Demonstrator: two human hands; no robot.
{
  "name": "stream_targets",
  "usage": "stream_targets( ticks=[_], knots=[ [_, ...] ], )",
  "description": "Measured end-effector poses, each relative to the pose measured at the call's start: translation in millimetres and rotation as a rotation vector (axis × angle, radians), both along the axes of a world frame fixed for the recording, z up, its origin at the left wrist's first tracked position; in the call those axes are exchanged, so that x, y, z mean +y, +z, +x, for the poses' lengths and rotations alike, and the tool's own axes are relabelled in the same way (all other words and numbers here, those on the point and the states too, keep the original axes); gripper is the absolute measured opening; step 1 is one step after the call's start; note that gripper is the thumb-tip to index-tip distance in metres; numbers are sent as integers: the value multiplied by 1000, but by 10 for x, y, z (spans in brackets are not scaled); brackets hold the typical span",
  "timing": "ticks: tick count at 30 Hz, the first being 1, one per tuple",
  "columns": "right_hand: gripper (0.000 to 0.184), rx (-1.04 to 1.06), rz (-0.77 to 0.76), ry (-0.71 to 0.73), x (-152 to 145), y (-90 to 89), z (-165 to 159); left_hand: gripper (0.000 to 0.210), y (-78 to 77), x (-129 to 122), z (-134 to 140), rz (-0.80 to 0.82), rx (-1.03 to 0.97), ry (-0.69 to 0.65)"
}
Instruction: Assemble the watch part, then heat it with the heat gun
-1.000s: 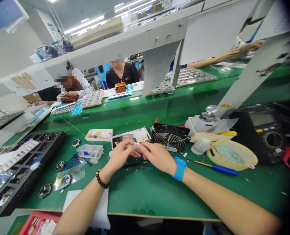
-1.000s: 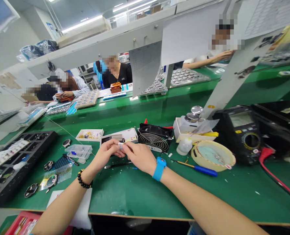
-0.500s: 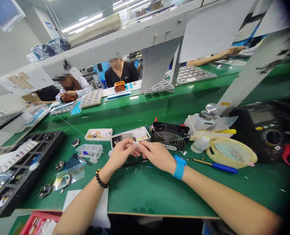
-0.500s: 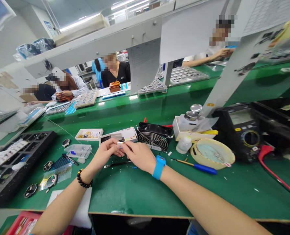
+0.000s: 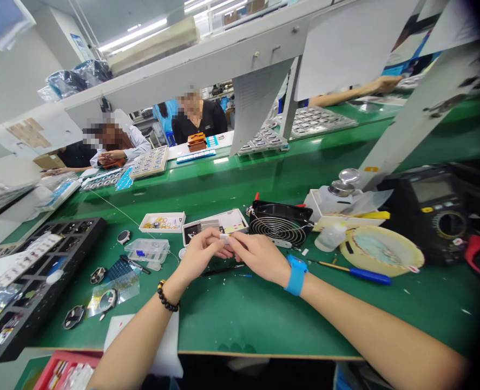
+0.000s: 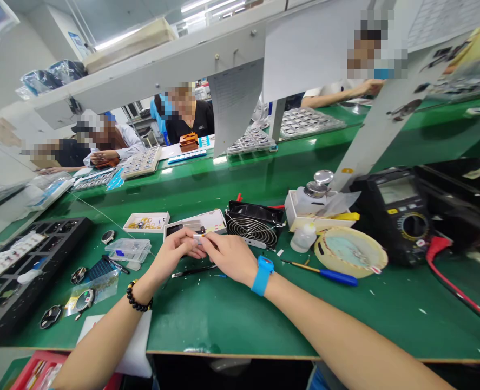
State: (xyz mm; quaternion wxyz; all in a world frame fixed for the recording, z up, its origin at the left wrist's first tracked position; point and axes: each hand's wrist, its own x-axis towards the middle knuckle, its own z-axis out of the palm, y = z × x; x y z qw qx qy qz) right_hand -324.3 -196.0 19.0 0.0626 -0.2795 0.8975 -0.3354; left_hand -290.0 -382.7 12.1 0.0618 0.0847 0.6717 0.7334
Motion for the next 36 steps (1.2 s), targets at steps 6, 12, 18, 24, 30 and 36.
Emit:
stream_targets(
  ticks=[6,12,18,24,30,36],
  knots=[
    [49,18,22,9,3,-5,8,49,-20,-9,-7,-9,-4,10],
    [49,30,34,16,2,-11,14,43,5,8,18,-18,-17,12],
    [48,24,-15,8,-14,6,20,43,15,10,25,-4,-11,14],
    [41,-180,-383,61,3,57,6,48,54,12,47,44,-38,19],
    [44,-245,-510,73,26,65,6,42,111,17,76,76,-26,11],
    [45,-261,-549,72,8,68,-2,40,88,2,71,99,-10,-7]
  ],
)
